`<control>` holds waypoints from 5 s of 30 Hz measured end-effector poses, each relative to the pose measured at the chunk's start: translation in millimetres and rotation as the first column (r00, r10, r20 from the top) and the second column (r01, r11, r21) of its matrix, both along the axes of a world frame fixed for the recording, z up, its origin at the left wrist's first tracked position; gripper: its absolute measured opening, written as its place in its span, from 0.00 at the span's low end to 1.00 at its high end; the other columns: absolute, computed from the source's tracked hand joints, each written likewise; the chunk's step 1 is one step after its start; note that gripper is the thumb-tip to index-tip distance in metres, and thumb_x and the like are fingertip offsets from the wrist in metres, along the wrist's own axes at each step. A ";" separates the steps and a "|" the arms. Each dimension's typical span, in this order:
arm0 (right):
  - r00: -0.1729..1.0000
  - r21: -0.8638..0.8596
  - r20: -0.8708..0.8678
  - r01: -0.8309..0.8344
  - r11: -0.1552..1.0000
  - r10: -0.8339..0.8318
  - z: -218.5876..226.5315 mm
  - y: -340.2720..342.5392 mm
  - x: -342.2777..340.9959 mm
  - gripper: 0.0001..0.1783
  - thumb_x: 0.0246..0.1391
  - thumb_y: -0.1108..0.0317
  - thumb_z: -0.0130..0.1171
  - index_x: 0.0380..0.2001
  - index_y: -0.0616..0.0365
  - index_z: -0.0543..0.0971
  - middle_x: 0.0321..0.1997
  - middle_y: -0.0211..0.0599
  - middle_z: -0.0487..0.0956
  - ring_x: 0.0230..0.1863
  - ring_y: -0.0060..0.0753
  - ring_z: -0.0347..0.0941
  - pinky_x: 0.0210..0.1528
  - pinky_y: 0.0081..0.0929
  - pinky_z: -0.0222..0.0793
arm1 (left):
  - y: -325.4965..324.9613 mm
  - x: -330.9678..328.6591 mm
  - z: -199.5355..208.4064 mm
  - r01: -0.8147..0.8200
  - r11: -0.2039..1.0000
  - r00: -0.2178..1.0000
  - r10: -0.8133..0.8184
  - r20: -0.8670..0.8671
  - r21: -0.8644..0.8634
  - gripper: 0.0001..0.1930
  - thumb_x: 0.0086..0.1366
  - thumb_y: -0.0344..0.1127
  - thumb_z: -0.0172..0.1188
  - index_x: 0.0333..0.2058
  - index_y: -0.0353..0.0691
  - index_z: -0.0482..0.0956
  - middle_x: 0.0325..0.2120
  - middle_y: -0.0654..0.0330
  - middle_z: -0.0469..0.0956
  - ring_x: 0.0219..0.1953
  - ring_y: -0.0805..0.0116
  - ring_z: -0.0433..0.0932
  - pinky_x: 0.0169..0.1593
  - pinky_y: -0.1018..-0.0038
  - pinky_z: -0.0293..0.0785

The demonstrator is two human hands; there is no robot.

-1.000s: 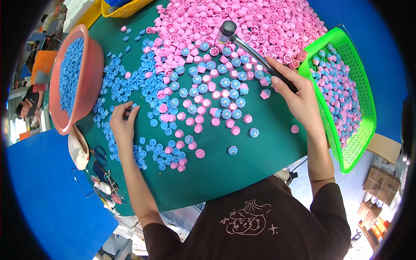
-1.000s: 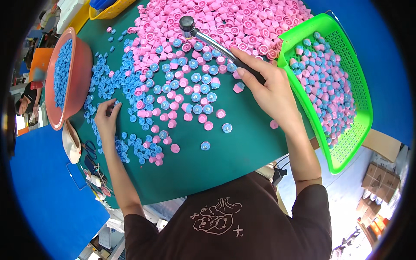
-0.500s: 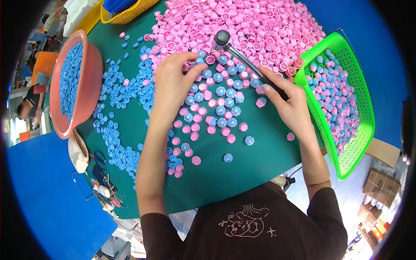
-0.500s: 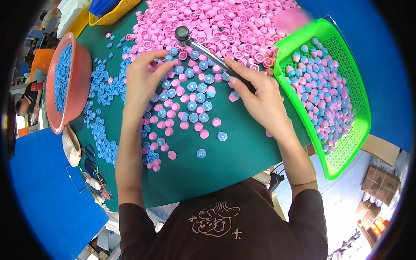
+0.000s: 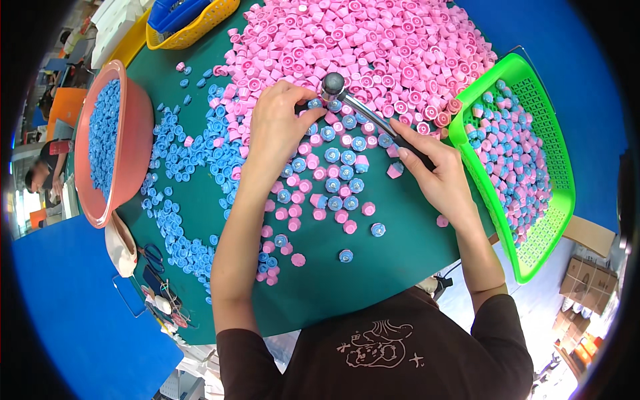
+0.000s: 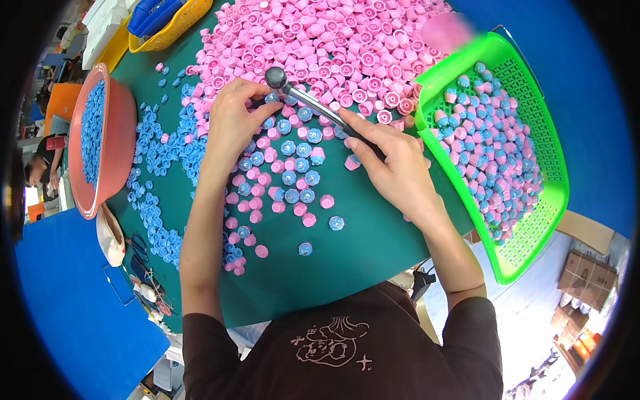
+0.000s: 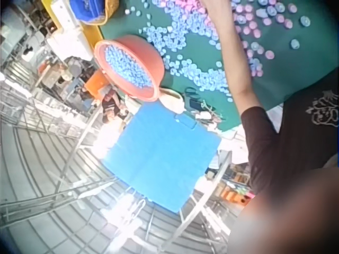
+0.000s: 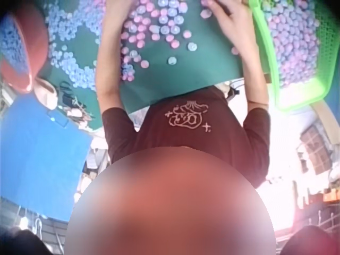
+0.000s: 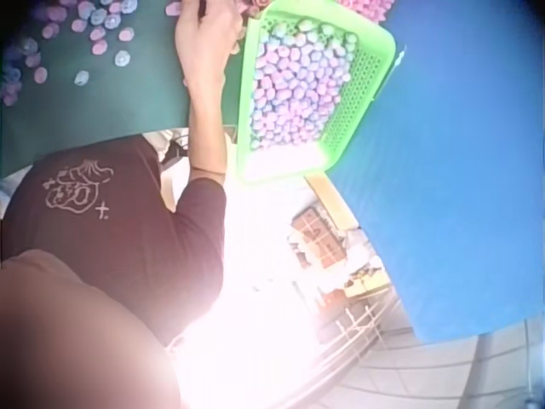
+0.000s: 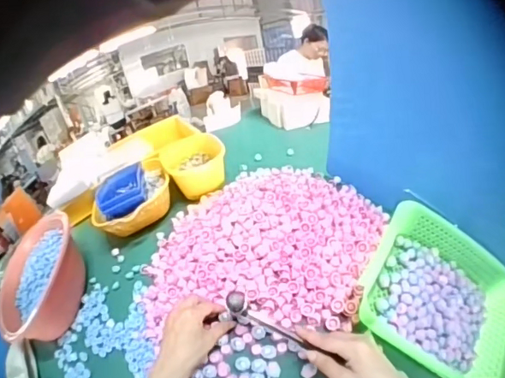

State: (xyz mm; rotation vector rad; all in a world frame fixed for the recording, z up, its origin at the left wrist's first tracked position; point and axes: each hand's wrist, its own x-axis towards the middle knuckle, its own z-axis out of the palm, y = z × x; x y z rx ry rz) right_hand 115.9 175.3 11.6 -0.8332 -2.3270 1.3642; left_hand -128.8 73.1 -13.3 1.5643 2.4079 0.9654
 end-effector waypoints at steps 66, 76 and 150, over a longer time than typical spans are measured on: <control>0.981 -0.034 0.061 0.187 0.982 -0.185 1.3 -68.1 131.9 0.24 0.62 0.70 0.59 0.61 0.57 0.73 0.45 0.32 0.81 0.36 0.15 0.72 0.41 0.14 0.67 | -275.4 25.0 20.8 -0.630 0.767 0.764 0.640 0.078 -0.124 0.13 0.57 0.33 0.70 0.39 0.35 0.82 0.30 0.62 0.80 0.31 0.77 0.73 0.35 0.79 0.68; 0.926 0.171 -0.023 0.374 0.911 -0.376 -5.4 -37.1 139.0 0.22 0.60 0.75 0.58 0.58 0.61 0.75 0.54 0.41 0.80 0.53 0.25 0.74 0.57 0.24 0.67 | -115.4 82.1 40.8 -0.121 0.991 0.956 0.103 0.273 0.050 0.14 0.51 0.31 0.73 0.38 0.39 0.84 0.31 0.61 0.81 0.31 0.71 0.76 0.36 0.75 0.71; 0.885 0.148 0.163 -0.459 0.876 0.436 24.1 -90.8 -49.6 0.22 0.58 0.73 0.59 0.57 0.55 0.76 0.29 0.40 0.76 0.27 0.35 0.73 0.32 0.31 0.68 | -249.4 9.1 12.9 -0.220 0.975 0.965 0.212 -0.156 -0.032 0.14 0.51 0.32 0.72 0.37 0.39 0.81 0.41 0.57 0.83 0.48 0.55 0.79 0.51 0.63 0.75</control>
